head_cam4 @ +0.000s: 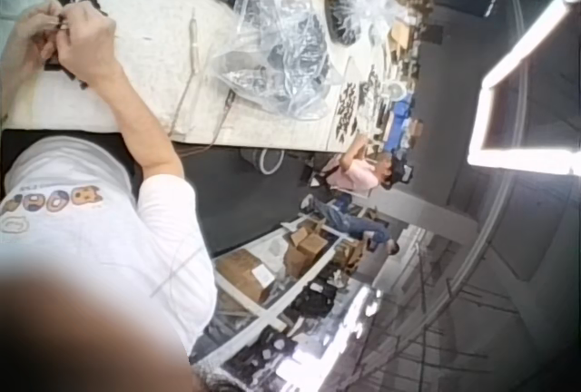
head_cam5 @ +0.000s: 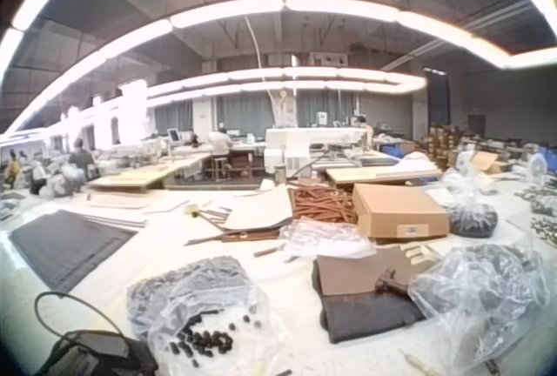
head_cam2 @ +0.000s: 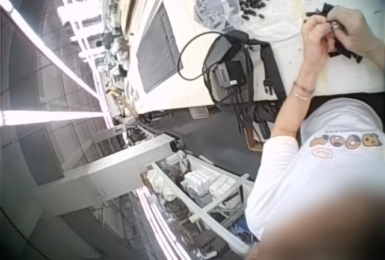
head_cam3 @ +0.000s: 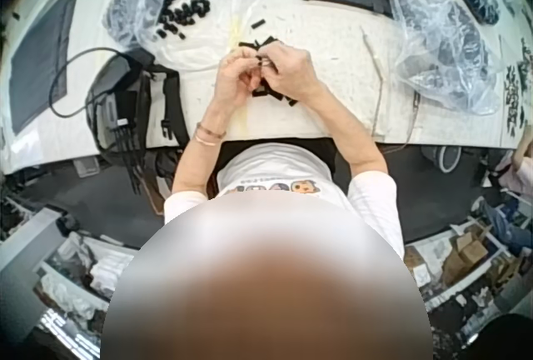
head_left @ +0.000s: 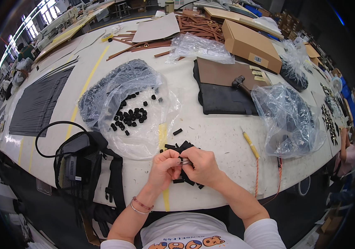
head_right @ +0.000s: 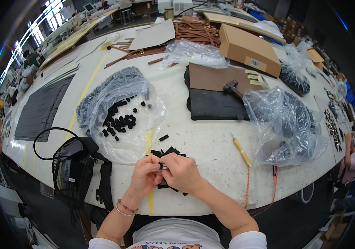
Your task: The person assembles small black plastic buckles and black straps by hand.
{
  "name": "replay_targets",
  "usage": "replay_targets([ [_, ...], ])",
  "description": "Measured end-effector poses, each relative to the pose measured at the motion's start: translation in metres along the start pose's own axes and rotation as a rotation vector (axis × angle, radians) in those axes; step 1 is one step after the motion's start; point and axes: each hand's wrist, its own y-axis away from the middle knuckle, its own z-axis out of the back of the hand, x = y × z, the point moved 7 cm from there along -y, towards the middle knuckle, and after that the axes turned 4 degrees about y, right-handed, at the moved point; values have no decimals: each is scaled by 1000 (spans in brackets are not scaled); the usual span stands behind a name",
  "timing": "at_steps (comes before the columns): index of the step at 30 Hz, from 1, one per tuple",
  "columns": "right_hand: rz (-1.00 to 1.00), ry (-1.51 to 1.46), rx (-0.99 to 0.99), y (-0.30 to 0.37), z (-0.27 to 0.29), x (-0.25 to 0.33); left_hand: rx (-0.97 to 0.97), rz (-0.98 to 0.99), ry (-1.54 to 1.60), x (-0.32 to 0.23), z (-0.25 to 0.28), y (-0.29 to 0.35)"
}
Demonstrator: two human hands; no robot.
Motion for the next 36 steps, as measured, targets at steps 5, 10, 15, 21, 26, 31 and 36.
replay_targets([
  [5, 29, -13, -41, 0, 3, 1, -57, -36, -46, -1, 1, 3],
  [10, -631, -932, 139, 8, -16, -31, 34, -86, -89, -5, -7, 9],
  [15, -890, -1002, 547, 19, -28, -32, 64, -316, -607, -17, -15, 16],
  [21, -832, -1145, 511, 18, -29, -33, 60, -198, -434, -19, -20, 13],
  [26, -810, -1157, 560, 17, -31, -34, 38, -166, -451, -13, -17, 14],
  [31, -484, -406, 267, 6, -14, -27, -22, -1045, -1343, -29, -44, 33],
  [36, -264, -179, 140, 0, -1, -12, -43, -1006, -1178, -31, -40, 29],
])
